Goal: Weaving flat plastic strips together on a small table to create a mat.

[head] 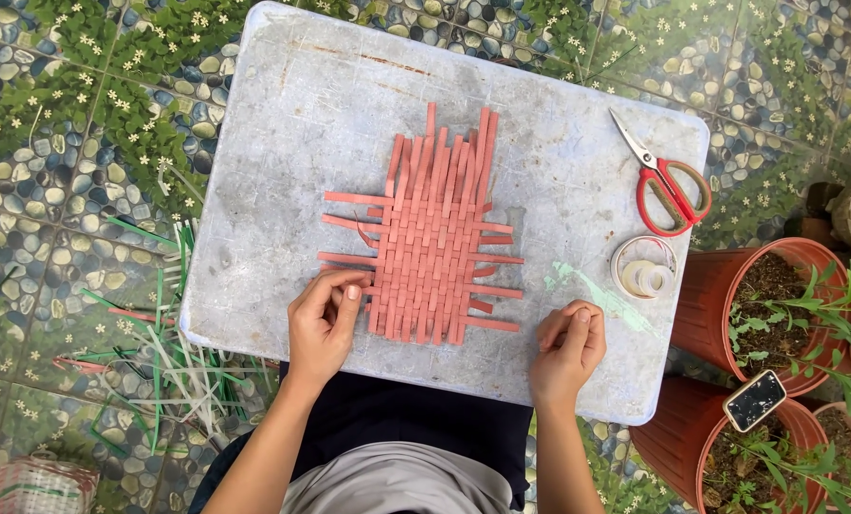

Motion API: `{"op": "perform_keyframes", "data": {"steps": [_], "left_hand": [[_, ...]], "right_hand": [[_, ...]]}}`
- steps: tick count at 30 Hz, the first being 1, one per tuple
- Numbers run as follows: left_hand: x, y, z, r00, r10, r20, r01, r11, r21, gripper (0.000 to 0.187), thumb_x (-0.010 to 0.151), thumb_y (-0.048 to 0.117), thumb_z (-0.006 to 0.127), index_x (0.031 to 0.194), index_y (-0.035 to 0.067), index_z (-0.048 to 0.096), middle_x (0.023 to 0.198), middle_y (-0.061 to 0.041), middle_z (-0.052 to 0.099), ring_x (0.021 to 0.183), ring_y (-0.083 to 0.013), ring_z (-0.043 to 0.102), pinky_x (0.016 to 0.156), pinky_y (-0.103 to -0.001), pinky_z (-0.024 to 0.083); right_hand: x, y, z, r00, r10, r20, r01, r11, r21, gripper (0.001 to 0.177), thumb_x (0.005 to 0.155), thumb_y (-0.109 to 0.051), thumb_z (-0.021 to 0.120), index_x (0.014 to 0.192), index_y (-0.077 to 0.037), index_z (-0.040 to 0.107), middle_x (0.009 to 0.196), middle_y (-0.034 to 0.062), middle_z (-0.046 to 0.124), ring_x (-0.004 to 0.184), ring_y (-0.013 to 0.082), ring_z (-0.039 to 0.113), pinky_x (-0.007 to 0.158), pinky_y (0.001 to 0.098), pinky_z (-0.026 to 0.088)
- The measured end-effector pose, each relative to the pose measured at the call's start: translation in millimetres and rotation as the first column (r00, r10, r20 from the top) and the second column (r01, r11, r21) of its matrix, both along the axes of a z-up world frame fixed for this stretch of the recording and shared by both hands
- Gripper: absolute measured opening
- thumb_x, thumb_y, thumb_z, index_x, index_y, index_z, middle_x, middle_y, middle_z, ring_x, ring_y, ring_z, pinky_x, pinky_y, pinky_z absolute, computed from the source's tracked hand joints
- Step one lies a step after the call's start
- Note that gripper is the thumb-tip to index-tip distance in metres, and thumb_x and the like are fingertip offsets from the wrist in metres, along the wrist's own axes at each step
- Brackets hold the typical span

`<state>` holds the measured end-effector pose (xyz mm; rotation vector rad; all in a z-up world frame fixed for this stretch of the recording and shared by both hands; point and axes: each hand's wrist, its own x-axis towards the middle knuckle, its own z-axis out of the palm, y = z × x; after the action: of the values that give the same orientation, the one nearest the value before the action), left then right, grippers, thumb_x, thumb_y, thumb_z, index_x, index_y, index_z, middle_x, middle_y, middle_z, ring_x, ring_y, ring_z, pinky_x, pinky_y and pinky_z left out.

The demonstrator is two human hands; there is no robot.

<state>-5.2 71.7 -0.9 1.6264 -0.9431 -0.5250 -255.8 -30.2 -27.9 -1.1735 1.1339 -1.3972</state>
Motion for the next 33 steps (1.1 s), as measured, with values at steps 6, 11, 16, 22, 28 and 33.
{"op": "perform_keyframes", "data": {"steps": [6, 11, 16, 22, 28, 33], "left_hand": [[1.8, -1.1, -0.7, 1.000, 0.007, -0.002, -0.007, 1.000, 0.000, 0.013, 0.094, 0.008, 0.058, 0.097, 0.007, 0.071, 0.080, -0.008, 0.073, 0.049, -0.0164, 0.053, 0.043, -0.027, 0.040], [0.8, -1.5, 1.0, 1.000, 0.004, -0.002, -0.004, 1.000, -0.009, 0.014, 0.095, 0.007, 0.057, 0.097, 0.005, 0.071, 0.080, -0.010, 0.072, 0.049, -0.0166, 0.052, 0.044, -0.027, 0.040], [2.5, -0.7, -2.4, 1.000, -0.002, -0.002, 0.002, 1.000, 0.005, 0.015, 0.096, 0.008, 0.057, 0.098, 0.006, 0.071, 0.080, -0.009, 0.072, 0.050, -0.0151, 0.052, 0.045, -0.027, 0.040], [0.6, -3.5, 2.4, 1.000, -0.012, 0.023, 0.012, 1.000, -0.003, 0.015, 0.097, 0.008, 0.056, 0.099, 0.005, 0.071, 0.081, -0.008, 0.072, 0.051, -0.0142, 0.051, 0.046, -0.026, 0.041], [-0.3, -3.4, 2.4, 0.999, -0.013, 0.042, 0.014, 1.000, -0.014, 0.016, 0.098, 0.008, 0.056, 0.099, 0.004, 0.071, 0.081, -0.008, 0.071, 0.051, -0.0146, 0.050, 0.047, -0.026, 0.041], [0.5, -2.9, 0.5, 0.999, -0.012, 0.045, 0.013, 1.000, -0.019, 0.016, 0.098, 0.008, 0.055, 0.099, 0.004, 0.070, 0.082, -0.008, 0.071, 0.051, -0.0148, 0.050, 0.047, -0.026, 0.041]], "right_hand": [[7.2, -3.3, -2.2, 0.999, -0.037, 0.037, 0.036, 0.999, 0.040, 0.022, 0.106, -0.015, 0.035, 0.087, -0.009, 0.045, 0.043, -0.0011, 0.032, 0.040, 0.0091, 0.035, 0.044, 0.0190, 0.032], [8.0, 0.4, -9.4, 0.999, -0.010, -0.040, 0.011, 1.000, 0.026, 0.023, 0.105, -0.013, 0.036, 0.086, -0.007, 0.046, 0.044, 0.0000, 0.034, 0.041, 0.0094, 0.036, 0.045, 0.0196, 0.032], [8.6, -0.3, -12.3, 1.000, -0.002, -0.026, 0.002, 1.000, 0.009, 0.023, 0.105, -0.015, 0.037, 0.085, -0.007, 0.046, 0.043, -0.0006, 0.034, 0.040, 0.0090, 0.037, 0.044, 0.0189, 0.032], [8.6, 0.7, -11.0, 1.000, -0.004, -0.023, 0.004, 1.000, -0.001, 0.024, 0.104, -0.015, 0.038, 0.084, -0.006, 0.046, 0.043, 0.0000, 0.034, 0.039, 0.0091, 0.037, 0.044, 0.0195, 0.033], [8.7, 2.2, -11.1, 1.000, -0.005, -0.011, 0.005, 1.000, -0.005, 0.024, 0.104, -0.014, 0.038, 0.084, -0.005, 0.046, 0.043, 0.0002, 0.034, 0.040, 0.0094, 0.036, 0.044, 0.0200, 0.033], [7.8, 1.4, -11.6, 1.000, 0.000, -0.024, 0.000, 1.000, -0.011, 0.023, 0.104, -0.014, 0.037, 0.085, -0.005, 0.046, 0.043, 0.0002, 0.034, 0.040, 0.0093, 0.037, 0.045, 0.0200, 0.033]]}}
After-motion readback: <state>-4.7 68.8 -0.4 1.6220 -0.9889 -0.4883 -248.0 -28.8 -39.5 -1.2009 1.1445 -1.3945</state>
